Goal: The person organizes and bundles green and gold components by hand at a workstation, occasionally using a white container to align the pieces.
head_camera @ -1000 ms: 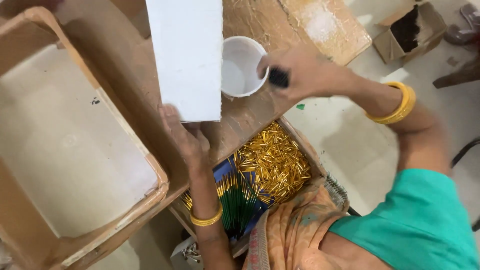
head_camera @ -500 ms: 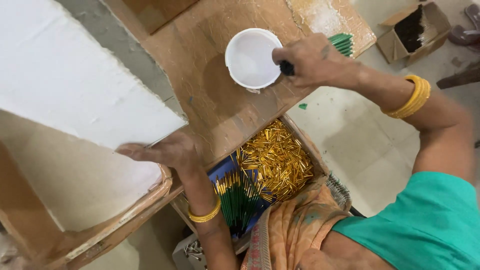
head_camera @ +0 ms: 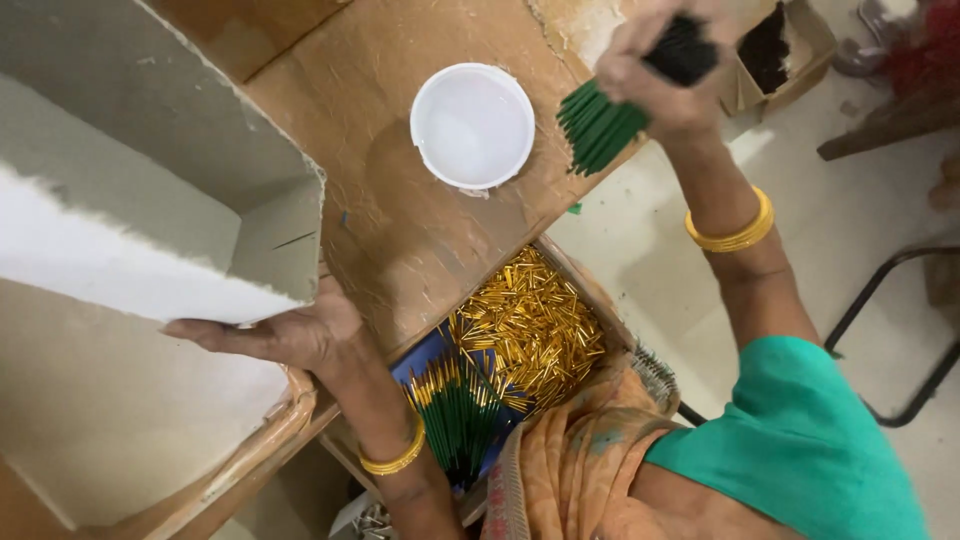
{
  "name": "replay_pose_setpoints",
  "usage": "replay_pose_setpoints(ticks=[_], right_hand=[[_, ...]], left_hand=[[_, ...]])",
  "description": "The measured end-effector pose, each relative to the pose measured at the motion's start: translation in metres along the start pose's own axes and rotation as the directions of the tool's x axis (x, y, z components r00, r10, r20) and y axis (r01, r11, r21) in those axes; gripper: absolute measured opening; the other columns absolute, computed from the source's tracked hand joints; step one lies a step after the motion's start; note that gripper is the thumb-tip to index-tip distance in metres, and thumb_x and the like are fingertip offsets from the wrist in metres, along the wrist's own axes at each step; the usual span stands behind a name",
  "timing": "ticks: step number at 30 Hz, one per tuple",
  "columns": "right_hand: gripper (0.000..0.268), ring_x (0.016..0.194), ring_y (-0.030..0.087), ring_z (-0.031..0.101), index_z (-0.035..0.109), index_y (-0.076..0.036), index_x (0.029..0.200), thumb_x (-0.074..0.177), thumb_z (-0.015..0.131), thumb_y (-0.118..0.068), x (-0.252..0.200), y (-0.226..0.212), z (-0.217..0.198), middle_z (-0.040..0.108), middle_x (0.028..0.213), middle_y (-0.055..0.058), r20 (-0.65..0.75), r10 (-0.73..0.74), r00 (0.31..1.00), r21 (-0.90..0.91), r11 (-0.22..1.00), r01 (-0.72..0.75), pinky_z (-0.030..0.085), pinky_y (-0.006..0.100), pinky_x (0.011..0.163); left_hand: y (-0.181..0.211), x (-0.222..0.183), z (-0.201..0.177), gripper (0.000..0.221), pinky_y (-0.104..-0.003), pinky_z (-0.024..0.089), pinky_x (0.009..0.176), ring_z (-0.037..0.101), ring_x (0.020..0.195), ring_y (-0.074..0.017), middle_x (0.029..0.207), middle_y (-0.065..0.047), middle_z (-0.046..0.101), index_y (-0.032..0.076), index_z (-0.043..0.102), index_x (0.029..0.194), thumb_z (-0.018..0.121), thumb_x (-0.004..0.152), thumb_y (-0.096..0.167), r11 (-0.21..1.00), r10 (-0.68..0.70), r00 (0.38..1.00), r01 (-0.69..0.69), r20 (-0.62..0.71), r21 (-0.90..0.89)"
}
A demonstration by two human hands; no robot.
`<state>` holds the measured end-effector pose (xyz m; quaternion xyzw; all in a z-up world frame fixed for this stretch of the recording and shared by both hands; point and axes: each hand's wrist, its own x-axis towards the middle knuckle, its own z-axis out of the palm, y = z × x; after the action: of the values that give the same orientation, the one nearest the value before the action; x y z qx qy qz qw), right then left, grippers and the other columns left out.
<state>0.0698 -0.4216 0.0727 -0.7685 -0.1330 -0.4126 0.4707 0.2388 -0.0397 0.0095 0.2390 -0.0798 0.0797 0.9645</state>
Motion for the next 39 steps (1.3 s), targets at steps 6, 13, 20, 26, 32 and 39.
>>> replay_pose_setpoints(ticks=[6, 13, 20, 26, 32, 39], right_hand=[[0.012, 0.064, 0.013, 0.063, 0.051, -0.008, 0.106, 0.103, 0.060, 0.001, 0.047, 0.006, 0.007, 0.055, 0.077, 0.004, 0.051, -0.213, 0.976, 0.389, 0.904, 0.177, 0.059, 0.030, 0.057], [0.029, 0.060, 0.014, 0.060, 0.047, -0.001, 0.112, 0.093, 0.067, 0.008, 0.052, -0.032, 0.036, 0.045, 0.079, 0.008, -0.022, -0.165, 0.986, 0.350, 0.922, 0.162, 0.059, 0.026, 0.052], [0.020, 0.054, 0.013, 0.064, 0.052, -0.004, 0.096, 0.089, 0.064, 0.011, 0.034, -0.035, 0.025, 0.061, 0.067, 0.008, 0.084, -0.251, 0.964, 0.082, 0.966, 0.244, 0.056, 0.023, 0.047], [0.021, 0.063, 0.015, 0.063, 0.054, -0.002, 0.095, 0.094, 0.069, 0.013, 0.001, -0.018, 0.055, 0.062, 0.073, 0.011, 0.013, -0.115, 0.993, 0.041, 0.993, 0.114, 0.054, 0.022, 0.049], [0.019, 0.068, 0.019, 0.069, 0.060, 0.001, 0.098, 0.091, 0.074, 0.011, -0.009, 0.014, 0.045, 0.067, 0.084, 0.015, -0.077, -0.134, 0.988, -0.107, 0.986, 0.125, 0.060, 0.025, 0.055], [0.016, 0.080, 0.018, 0.074, 0.062, 0.001, 0.101, 0.095, 0.075, 0.007, -0.017, 0.008, 0.041, 0.069, 0.092, 0.014, 0.029, 0.021, 0.999, 0.082, 0.996, -0.024, 0.064, 0.027, 0.065]], left_hand=[[0.011, -0.003, 0.030, 0.084, -0.057, 0.059, 0.102, 0.064, 0.130, -0.0316, 0.151, -0.015, 0.047, 0.018, 0.036, 0.158, 0.063, 0.095, 0.066, 0.978, -0.175, 0.983, 0.179, 0.051, -0.110], [0.009, -0.001, 0.001, 0.060, -0.059, 0.049, 0.115, 0.048, 0.145, -0.0234, 0.159, 0.005, 0.037, 0.049, 0.031, 0.149, 0.063, 0.100, 0.062, 0.994, -0.112, 0.993, 0.111, 0.028, 0.017], [0.003, -0.008, -0.022, 0.039, -0.059, 0.048, 0.115, 0.045, 0.147, -0.0221, 0.163, 0.012, 0.037, 0.057, 0.039, 0.143, 0.059, 0.109, 0.053, 0.995, -0.043, 0.982, 0.026, 0.184, 0.096], [0.004, -0.011, -0.014, 0.066, -0.064, 0.052, 0.104, 0.046, 0.148, -0.0340, 0.165, 0.000, 0.032, 0.045, 0.029, 0.154, 0.059, 0.097, 0.035, 0.953, -0.145, 0.989, 0.138, -0.002, -0.271], [-0.002, -0.015, -0.035, 0.075, -0.052, 0.051, 0.117, 0.037, 0.152, -0.0161, 0.162, 0.019, 0.026, 0.057, 0.032, 0.153, 0.075, 0.112, 0.011, 0.906, 0.091, 0.940, -0.215, 0.328, 0.365], [0.001, -0.005, -0.011, 0.053, -0.055, 0.055, 0.108, 0.047, 0.142, -0.0222, 0.160, 0.011, 0.034, 0.054, 0.038, 0.147, 0.070, 0.107, 0.038, 0.990, -0.005, 0.963, -0.033, 0.269, 0.137]])
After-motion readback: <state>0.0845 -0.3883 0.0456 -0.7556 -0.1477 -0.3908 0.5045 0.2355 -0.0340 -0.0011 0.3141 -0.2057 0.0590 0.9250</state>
